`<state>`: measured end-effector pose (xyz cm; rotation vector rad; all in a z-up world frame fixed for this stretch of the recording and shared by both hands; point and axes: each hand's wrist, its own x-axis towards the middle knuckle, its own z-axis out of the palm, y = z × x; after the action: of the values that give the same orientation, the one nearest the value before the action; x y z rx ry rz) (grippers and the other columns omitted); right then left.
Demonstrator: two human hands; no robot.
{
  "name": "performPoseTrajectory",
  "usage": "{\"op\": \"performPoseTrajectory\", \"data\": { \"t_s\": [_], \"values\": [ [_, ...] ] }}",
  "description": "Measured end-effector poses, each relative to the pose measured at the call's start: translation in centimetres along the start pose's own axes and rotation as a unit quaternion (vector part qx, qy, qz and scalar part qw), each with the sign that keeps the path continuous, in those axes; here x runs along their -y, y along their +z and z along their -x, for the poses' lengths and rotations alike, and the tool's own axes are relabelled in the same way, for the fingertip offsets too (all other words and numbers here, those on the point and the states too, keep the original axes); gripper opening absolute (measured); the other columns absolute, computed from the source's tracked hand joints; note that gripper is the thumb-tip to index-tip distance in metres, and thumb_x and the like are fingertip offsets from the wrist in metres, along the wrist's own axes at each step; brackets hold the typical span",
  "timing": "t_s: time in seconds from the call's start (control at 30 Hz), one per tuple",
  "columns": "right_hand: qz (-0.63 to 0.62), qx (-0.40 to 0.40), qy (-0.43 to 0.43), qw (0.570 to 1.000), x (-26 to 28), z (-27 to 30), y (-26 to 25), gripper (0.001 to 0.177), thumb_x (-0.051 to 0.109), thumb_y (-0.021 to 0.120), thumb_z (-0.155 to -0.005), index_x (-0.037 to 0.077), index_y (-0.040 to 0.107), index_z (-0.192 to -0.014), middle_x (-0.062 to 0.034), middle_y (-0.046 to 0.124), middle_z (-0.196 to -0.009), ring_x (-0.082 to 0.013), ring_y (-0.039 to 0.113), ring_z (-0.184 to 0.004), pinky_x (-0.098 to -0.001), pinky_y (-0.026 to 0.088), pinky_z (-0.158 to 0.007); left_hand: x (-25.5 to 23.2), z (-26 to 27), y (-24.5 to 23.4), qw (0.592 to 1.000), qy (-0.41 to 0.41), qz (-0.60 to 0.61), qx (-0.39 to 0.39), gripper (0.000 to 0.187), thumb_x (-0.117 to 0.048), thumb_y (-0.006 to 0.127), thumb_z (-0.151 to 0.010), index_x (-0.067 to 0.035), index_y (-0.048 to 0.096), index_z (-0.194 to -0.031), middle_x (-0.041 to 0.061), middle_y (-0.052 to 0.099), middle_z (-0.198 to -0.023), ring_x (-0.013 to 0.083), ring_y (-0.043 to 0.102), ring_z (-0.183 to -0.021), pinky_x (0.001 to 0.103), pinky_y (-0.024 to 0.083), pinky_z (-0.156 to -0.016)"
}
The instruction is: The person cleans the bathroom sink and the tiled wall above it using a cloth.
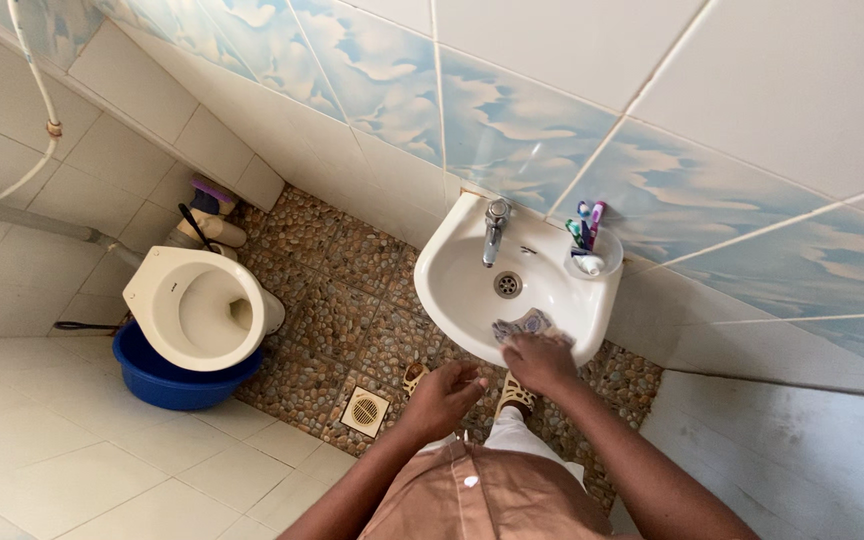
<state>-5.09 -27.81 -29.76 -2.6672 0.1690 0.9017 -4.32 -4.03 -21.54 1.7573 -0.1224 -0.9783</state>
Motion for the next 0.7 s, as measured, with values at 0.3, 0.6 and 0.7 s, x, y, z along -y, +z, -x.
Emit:
{"op": "performPoseTrajectory", "data": {
  "t_s": [0.3,0.6,0.7],
  "values": [
    [-0.23,-0.011,-0.014,0.973,6.8,-15.4,4.2,0.077,0.062,0.008,-0.102,0.017,0.019,-0.163,-0.0144,0.009,-0.171,-0.0331,0.003,-0.158,-0.0477,0.008,-0.127,2.7,1.7,-3.5,0.998,-0.054,0.024,-0.034,0.059,-0.035,0.066,-0.094,0.003,0.055,-0.138,0.021,0.074,-0.122,0.0286,0.075,-0.11,0.039,0.061,-0.093],
    [-0.112,0.168,0.039,0.979,2.3,-6.0,0.0,0.067,0.06,0.025,-0.104,0.02,0.054,-0.149,-0.0225,0.064,-0.141,-0.0348,0.061,-0.134,-0.0476,0.046,-0.115,4.0,1.3,-5.8,0.997,-0.058,-0.014,-0.045,0.058,-0.035,0.067,-0.095,0.003,0.057,-0.136,0.021,0.07,-0.128,0.0282,0.07,-0.119,0.039,0.057,-0.101],
    [-0.105,0.168,0.06,0.978,1.9,-6.4,0.9,0.063,0.056,0.027,-0.104,0.022,0.054,-0.15,-0.0204,0.068,-0.139,-0.0348,0.067,-0.129,-0.0463,0.047,-0.115,3.7,0.7,-5.8,0.997,-0.051,0.038,-0.043,0.057,-0.035,0.066,-0.095,0.003,0.056,-0.136,0.022,0.071,-0.127,0.0287,0.071,-0.119,0.039,0.057,-0.102]
  ]
}}
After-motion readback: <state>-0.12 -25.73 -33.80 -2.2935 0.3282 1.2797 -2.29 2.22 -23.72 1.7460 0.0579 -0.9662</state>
